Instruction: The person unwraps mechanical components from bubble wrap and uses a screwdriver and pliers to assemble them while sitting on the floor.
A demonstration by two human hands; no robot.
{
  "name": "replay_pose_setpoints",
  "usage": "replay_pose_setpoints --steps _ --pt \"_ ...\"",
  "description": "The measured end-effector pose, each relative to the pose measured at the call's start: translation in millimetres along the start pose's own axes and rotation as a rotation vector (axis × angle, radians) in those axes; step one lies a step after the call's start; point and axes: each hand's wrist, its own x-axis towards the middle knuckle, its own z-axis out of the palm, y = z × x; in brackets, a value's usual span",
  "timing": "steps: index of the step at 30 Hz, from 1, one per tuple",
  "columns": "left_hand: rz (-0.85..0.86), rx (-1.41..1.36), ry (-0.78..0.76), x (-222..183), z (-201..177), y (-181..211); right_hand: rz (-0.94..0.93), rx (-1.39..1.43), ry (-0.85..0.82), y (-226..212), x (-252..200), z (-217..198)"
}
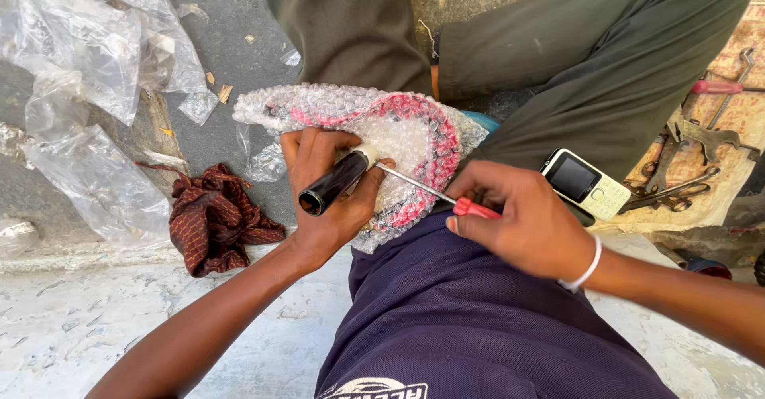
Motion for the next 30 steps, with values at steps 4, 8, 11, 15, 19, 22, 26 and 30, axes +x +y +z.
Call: replay_pose_setpoints --steps 4,8,11,15,19,22,26,30 --pt "-0.029 0.01 -0.034 -1.9 1.4 6.1 -0.452 -0.498 0.128 -3.9 -8.8 0.3" --pt "-0.003 0.016 0.012 1.6 6.6 6.4 -0.476 -0.534 0.091 1.2 -3.3 -0.1" --pt "-0.023 0.043 -0.004 4.6 5.2 2.9 0.086 0.097 -0.027 8.2 2.6 -5.1" --pt "-0.029 0.063 -0.004 5.6 2.0 0.5 0.661 0.815 -0.22 20.9 17.7 -13.2" --pt "-0.025 0.059 -0.024 5.8 1.1 4.7 0.457 0.571 -0.115 17.9 8.1 -6.2" --pt "-0.018 0.057 -0.041 3.7 0.5 9.1 -0.324 -0.255 0.15 7.4 -7.4 3.8" --pt "-0.007 0.048 -0.067 6.3 -1.4 12.7 -0.59 -0.769 0.123 2.1 -9.7 -0.4" --pt "0.005 0.031 -0.07 12.0 -1.1 10.7 -0.624 -0.791 0.112 7.1 -3.9 -2.7"
